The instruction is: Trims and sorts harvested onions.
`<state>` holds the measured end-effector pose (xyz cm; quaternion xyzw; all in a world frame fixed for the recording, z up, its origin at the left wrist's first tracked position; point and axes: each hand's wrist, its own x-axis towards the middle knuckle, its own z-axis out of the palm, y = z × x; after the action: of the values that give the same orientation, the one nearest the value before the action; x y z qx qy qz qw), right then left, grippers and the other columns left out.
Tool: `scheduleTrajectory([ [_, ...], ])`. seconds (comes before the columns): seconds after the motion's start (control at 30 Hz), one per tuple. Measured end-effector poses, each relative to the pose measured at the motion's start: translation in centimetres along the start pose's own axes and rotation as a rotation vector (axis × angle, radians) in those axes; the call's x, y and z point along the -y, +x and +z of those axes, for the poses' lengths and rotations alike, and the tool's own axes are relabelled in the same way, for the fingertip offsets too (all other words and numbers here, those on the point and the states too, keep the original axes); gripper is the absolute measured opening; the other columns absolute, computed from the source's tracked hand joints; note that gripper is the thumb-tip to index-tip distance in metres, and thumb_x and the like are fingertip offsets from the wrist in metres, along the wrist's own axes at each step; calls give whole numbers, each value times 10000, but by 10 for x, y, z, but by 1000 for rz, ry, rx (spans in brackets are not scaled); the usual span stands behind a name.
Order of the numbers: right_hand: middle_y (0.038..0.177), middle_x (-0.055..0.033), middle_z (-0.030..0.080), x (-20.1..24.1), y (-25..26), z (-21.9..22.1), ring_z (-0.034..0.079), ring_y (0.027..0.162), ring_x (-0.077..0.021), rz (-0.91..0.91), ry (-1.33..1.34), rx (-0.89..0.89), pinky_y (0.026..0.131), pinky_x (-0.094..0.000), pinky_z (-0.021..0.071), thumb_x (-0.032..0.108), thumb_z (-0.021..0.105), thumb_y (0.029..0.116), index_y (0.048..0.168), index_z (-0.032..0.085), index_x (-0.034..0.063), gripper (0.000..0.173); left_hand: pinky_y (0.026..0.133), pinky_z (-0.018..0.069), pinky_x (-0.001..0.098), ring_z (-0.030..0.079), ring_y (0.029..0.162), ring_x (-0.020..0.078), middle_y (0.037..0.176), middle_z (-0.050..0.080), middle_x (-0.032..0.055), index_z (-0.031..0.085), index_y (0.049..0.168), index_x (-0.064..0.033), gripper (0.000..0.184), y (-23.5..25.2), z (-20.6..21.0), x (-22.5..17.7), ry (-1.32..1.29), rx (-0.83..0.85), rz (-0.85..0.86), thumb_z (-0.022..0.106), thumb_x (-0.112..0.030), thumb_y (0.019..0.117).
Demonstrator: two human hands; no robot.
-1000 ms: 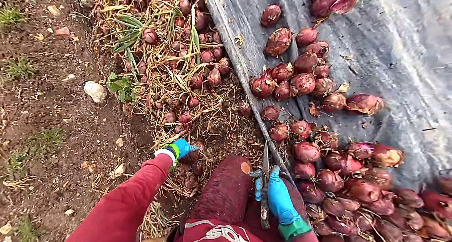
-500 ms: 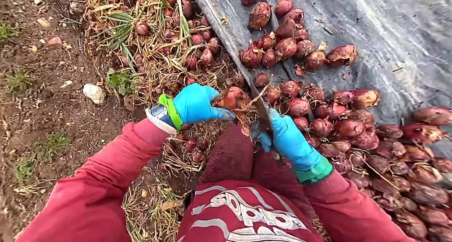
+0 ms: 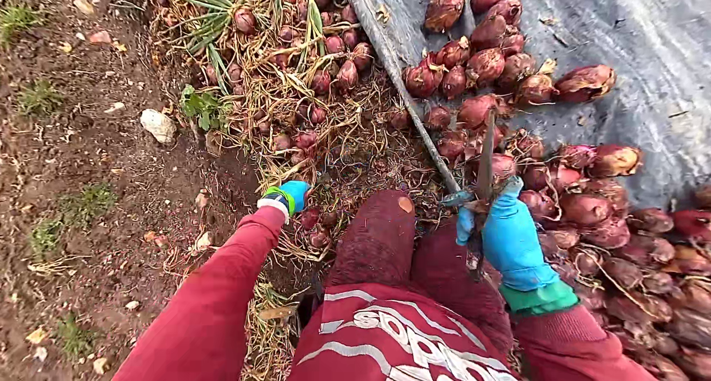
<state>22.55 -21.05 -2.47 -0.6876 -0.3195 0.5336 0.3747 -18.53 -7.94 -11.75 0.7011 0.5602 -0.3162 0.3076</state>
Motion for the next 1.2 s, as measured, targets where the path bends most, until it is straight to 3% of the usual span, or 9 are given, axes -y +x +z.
scheduleTrajectory([
  [0.13, 573, -91, 574, -47, 12, 7, 579, 440, -251, 183, 20, 31, 431, -450, 549, 667, 59, 1036, 905, 632, 66, 840, 1030, 526, 624, 644, 1234, 372, 1373, 636, 182, 563, 1437, -104, 670, 13, 120, 11, -174, 120, -227, 797, -159, 812],
  [0.3, 568, -111, 563, -74, 30, 40, 574, 441, -267, 437, 184, 70, 438, -464, 548, 655, -4, 1031, 896, 595, 38, 871, 1036, 526, 606, 688, 1162, 324, 1183, 735, 150, 673, 1295, -111, 751, -6, 64, 6, -623, -13, -445, 928, -502, 706],
  [0.43, 583, -84, 586, -63, 34, 83, 599, 467, -216, 361, 276, 444, 478, -399, 573, 776, 168, 975, 1025, 680, 47, 892, 897, 579, 561, 729, 951, 259, 959, 753, 101, 735, 1073, -92, 621, -36, -59, -56, -484, -119, 33, 810, -644, 797],
  [0.53, 605, -51, 619, -7, 33, 92, 609, 475, -181, 40, 213, 449, 475, -362, 574, 923, 347, 825, 876, 660, 94, 887, 774, 580, 534, 709, 819, 234, 834, 716, 76, 722, 972, -93, 586, -62, -125, -121, -311, -6, 373, 756, -662, 834],
  [0.63, 548, -24, 580, 31, 23, 73, 554, 441, -153, -61, -40, 266, 434, -361, 503, 769, 221, 989, 748, 635, 126, 801, 781, 576, 545, 710, 845, 235, 869, 731, 60, 742, 1007, -139, 586, -89, -163, -157, -89, 16, 357, 766, -689, 808],
  [0.77, 539, -77, 575, 14, -1, 47, 558, 415, -211, -49, -23, 249, 412, -408, 521, 717, 177, 1025, 774, 626, 74, 824, 777, 556, 581, 702, 863, 282, 886, 719, 79, 712, 973, -135, 549, -117, -167, -173, -42, -372, 275, 783, -654, 810],
  [0.9, 554, -36, 596, 20, -25, 29, 574, 429, -173, -153, -176, 358, 413, -374, 524, 817, 217, 952, 777, 633, 125, 827, 815, 550, 570, 701, 945, 272, 963, 727, 67, 725, 1022, -160, 195, -152, -130, -215, 120, -163, 537, 642, -335, 998],
  [1.07, 558, -32, 557, 15, -20, 7, 554, 422, -184, -138, 92, 41, 415, -408, 542, 736, 78, 1005, 923, 652, 96, 863, 920, 544, 647, 710, 1083, 332, 1120, 753, 117, 728, 1210, -191, 299, -83, -99, -132, -404, -502, -92, 607, -360, 995],
  [1.2, 567, -73, 567, -17, -16, 2, 580, 441, -226, 17, 61, 49, 441, -438, 554, 774, 48, 970, 877, 618, 76, 905, 983, 538, 637, 670, 1171, 400, 1241, 682, 240, 585, 1352, -9, 787, -7, 46, -80, -364, -73, -413, 817, -524, 805],
])
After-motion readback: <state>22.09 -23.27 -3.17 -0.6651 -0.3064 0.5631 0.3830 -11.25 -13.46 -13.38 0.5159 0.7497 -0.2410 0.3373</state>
